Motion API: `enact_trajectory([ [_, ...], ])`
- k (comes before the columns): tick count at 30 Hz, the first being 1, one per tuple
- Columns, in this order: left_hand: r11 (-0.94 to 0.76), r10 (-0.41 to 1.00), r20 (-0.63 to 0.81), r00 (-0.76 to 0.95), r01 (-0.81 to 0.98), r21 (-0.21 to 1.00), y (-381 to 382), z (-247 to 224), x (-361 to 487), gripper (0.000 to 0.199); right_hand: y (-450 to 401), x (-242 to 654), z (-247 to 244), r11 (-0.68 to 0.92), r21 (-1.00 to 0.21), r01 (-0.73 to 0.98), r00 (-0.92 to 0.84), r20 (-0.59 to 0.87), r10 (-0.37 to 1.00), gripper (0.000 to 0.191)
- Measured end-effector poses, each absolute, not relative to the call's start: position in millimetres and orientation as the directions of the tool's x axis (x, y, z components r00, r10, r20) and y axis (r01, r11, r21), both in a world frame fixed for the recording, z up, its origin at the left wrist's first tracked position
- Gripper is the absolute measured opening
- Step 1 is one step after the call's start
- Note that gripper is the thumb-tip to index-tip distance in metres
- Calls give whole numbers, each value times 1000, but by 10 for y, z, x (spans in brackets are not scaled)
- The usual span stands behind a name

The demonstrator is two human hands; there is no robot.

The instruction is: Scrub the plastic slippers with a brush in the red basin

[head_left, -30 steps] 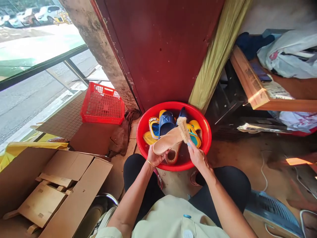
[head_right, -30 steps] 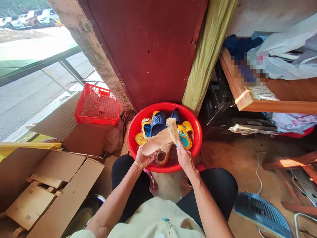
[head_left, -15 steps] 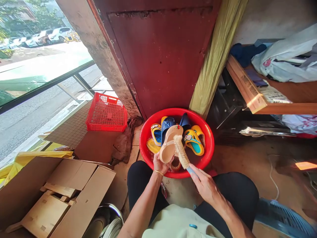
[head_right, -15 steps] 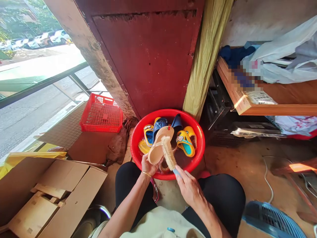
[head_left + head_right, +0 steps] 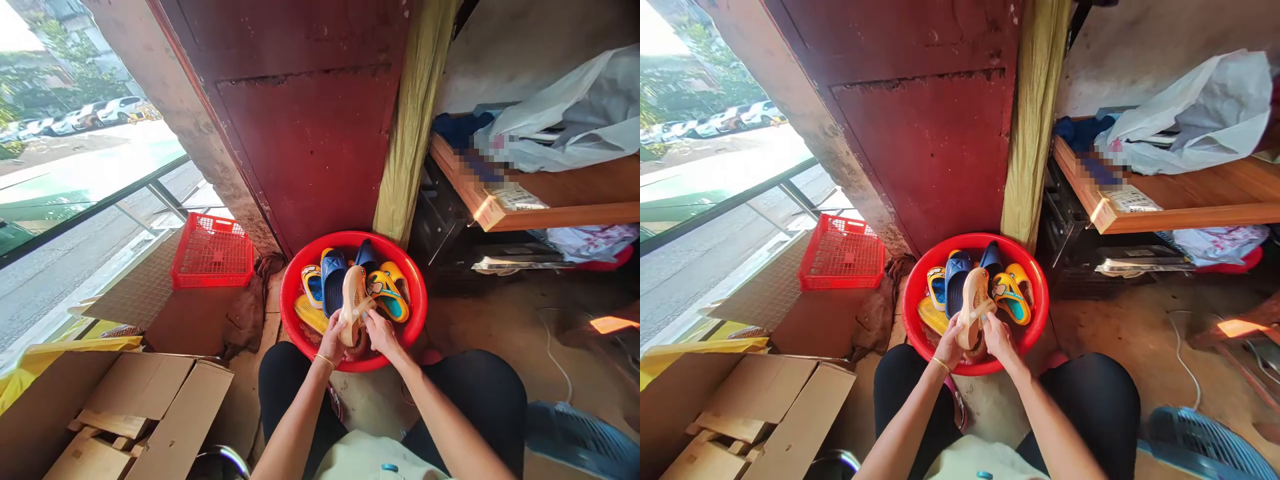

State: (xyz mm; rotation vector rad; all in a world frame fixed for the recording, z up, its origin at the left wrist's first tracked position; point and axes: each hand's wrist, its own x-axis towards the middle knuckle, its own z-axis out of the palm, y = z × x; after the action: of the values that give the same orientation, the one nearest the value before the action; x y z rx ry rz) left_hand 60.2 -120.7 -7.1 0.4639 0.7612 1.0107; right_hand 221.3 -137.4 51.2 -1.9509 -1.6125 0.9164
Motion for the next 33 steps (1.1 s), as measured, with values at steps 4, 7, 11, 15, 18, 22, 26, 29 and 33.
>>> enact_trajectory([
  [4, 471, 880, -389, 271, -593, 653, -1201, -112, 554, 59, -1597, 2259, 474, -83, -762, 643, -61, -159, 985, 45],
  [7, 479, 867, -443, 230, -632, 609, -1197, -152, 546, 53, -1916, 2412, 548, 18, -813, 582, -220, -136, 966, 47],
  [11, 467, 868, -455, 201, -643, 606, -1140, -74, 586, 54, -2159, 2786, 790, -6, -819, 573, -294, -213, 932, 44],
  [15, 267, 961, -264, 82, -522, 810, -942, 264, 563, 63, -2262, 3319, 967, -127, -810, 573, -210, -295, 932, 43],
  [18, 11, 999, -23, -41, -252, 968, -770, 538, 501, 73, -2290, 3565, 931, -253, -795, 552, -67, -345, 936, 51],
  [22, -185, 982, 184, 35, 13, 983, -720, 558, 482, 81, -2139, 3383, 752, -216, -788, 576, 88, -203, 975, 59],
  [26, -133, 991, 137, -11, 159, 978, -835, 202, 453, 89, -1741, 2930, 636, 1, -691, 723, 36, 39, 999, 48],
  [29, 39, 999, -31, -36, 235, 971, -890, -50, 330, 79, -1370, 2728, 609, 52, -522, 851, -7, 88, 996, 50],
  [33, 125, 992, -126, -7, 199, 972, -860, -219, 193, 41, -1081, 2500, 501, 4, -327, 945, 28, 93, 995, 54],
])
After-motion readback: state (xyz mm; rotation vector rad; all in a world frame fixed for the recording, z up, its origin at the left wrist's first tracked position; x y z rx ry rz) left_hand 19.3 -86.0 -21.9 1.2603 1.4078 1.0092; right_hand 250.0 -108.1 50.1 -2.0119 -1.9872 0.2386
